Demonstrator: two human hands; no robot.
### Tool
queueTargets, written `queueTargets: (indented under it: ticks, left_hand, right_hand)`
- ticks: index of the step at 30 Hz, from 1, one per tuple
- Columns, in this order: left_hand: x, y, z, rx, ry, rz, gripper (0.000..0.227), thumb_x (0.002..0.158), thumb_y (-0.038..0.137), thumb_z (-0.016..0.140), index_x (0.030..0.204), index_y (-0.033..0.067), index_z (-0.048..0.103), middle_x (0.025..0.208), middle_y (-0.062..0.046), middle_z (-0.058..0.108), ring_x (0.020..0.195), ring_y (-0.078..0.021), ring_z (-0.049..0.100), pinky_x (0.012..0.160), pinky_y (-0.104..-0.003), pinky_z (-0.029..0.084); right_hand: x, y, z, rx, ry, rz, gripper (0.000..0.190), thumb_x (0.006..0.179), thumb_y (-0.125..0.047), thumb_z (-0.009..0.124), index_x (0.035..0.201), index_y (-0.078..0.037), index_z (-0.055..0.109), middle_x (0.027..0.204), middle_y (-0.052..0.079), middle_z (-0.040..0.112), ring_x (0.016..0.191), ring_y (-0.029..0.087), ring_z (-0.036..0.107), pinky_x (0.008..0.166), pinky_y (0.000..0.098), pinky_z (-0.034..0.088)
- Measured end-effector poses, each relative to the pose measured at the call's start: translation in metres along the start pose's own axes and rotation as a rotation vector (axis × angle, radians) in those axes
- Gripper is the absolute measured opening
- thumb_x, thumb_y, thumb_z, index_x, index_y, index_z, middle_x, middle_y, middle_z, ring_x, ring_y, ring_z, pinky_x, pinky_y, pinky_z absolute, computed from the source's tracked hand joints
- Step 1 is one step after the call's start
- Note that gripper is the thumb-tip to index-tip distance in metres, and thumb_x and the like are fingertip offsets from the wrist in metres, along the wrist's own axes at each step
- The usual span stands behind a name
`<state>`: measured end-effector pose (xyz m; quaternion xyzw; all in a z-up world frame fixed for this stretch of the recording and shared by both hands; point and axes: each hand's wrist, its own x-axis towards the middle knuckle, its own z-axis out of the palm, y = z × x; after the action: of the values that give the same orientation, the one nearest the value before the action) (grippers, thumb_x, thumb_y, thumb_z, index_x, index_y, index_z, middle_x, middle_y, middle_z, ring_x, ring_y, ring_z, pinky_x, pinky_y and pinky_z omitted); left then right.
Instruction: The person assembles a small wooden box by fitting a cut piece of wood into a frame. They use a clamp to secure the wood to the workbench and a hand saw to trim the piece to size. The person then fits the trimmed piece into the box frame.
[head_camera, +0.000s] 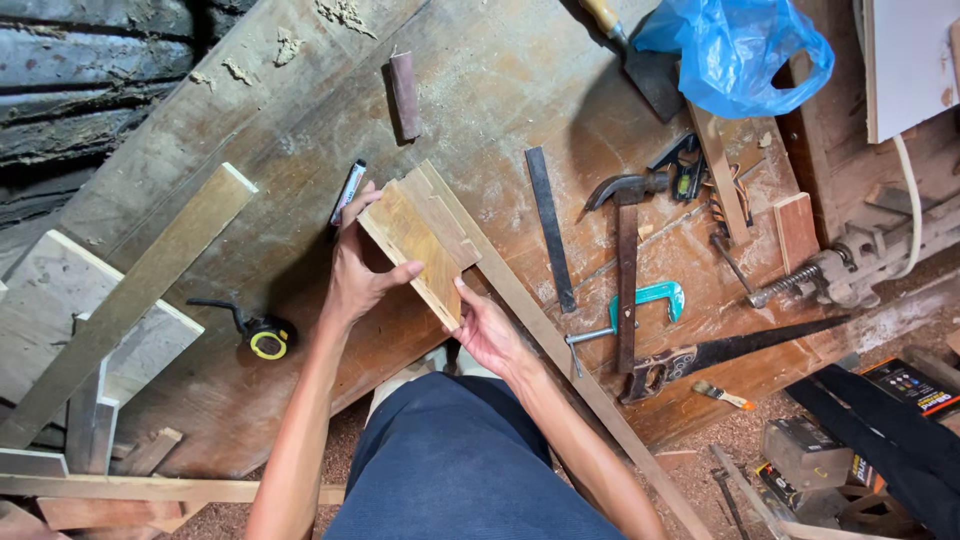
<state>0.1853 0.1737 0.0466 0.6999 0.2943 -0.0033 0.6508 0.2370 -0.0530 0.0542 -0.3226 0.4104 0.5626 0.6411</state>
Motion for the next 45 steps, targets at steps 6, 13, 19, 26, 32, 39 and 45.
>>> queueTargets:
  ticks: [6, 13, 19, 26, 32, 39, 45]
  left_hand:
    - [0.003, -0.015, 0.008, -0.113, -0.035, 0.024, 0.105, 0.074, 0.044, 0.087, 0.158, 0.0094, 0.034, 0.169, -0.028, 0.032, 0.156, -0.0382, 0.039, 0.128, -0.047, 0.034]
    - [0.003, -0.023, 0.014, -0.173, 0.006, 0.023, 0.105, 0.073, 0.048, 0.084, 0.157, 0.0104, 0.033, 0.171, -0.033, 0.027, 0.159, -0.0407, 0.035, 0.128, -0.047, 0.035]
    - [0.003, -0.025, 0.017, -0.175, 0.013, 0.043, 0.105, 0.074, 0.051, 0.083, 0.157, 0.0109, 0.033, 0.171, -0.034, 0.026, 0.160, -0.0424, 0.034, 0.129, -0.049, 0.034]
    - [0.005, -0.025, 0.018, -0.169, 0.017, 0.064, 0.102, 0.077, 0.053, 0.079, 0.157, 0.0086, 0.034, 0.168, -0.031, 0.027, 0.160, -0.0423, 0.033, 0.128, -0.053, 0.037]
    - [0.002, -0.031, 0.020, -0.147, 0.033, 0.102, 0.096, 0.079, 0.050, 0.076, 0.155, 0.0071, 0.037, 0.160, -0.023, 0.041, 0.163, -0.0432, 0.032, 0.130, -0.054, 0.037]
    - [-0.005, -0.034, 0.024, -0.192, 0.044, 0.049, 0.098, 0.081, 0.050, 0.077, 0.158, 0.0092, 0.032, 0.171, -0.026, 0.029, 0.161, -0.0395, 0.035, 0.128, -0.050, 0.037]
    - [-0.002, -0.036, 0.031, -0.273, 0.082, 0.062, 0.095, 0.083, 0.047, 0.078, 0.159, 0.0121, 0.033, 0.163, -0.023, 0.033, 0.153, -0.0342, 0.038, 0.131, -0.048, 0.035]
  right_hand:
    - [0.007, -0.028, 0.006, -1.285, 0.517, -0.305, 0.039, 0.105, -0.036, 0.063, 0.107, 0.002, 0.073, 0.078, 0.016, 0.073, 0.067, 0.022, 0.071, 0.061, 0.0333, 0.054]
    - [0.036, -0.067, 0.026, -1.598, 0.353, -0.972, 0.038, 0.088, -0.022, 0.080, 0.117, 0.000, 0.068, 0.094, 0.013, 0.065, 0.085, 0.024, 0.061, 0.077, 0.0380, 0.053]
    - [0.040, -0.085, 0.015, -1.586, 0.335, -0.739, 0.040, 0.085, -0.027, 0.085, 0.118, -0.007, 0.073, 0.092, 0.010, 0.067, 0.080, 0.020, 0.064, 0.075, 0.0336, 0.055]
    - [0.040, -0.106, -0.004, -1.492, 0.114, -0.619, 0.049, 0.082, -0.020, 0.087, 0.127, -0.009, 0.072, 0.105, 0.008, 0.070, 0.094, 0.017, 0.067, 0.085, 0.0312, 0.057]
    - [0.025, -0.107, -0.007, -1.592, 0.014, -0.647, 0.062, 0.076, -0.016, 0.087, 0.134, -0.008, 0.066, 0.113, 0.010, 0.069, 0.101, 0.023, 0.067, 0.092, 0.0349, 0.055]
    - [0.022, -0.088, -0.023, -1.756, -0.012, -0.984, 0.034, 0.084, -0.007, 0.082, 0.117, -0.006, 0.074, 0.126, 0.012, 0.068, 0.116, 0.030, 0.066, 0.093, 0.0384, 0.055]
    - [0.027, -0.088, -0.039, -1.664, 0.012, -1.029, 0.030, 0.088, -0.006, 0.079, 0.117, -0.003, 0.074, 0.122, 0.013, 0.072, 0.112, 0.029, 0.070, 0.094, 0.0370, 0.056]
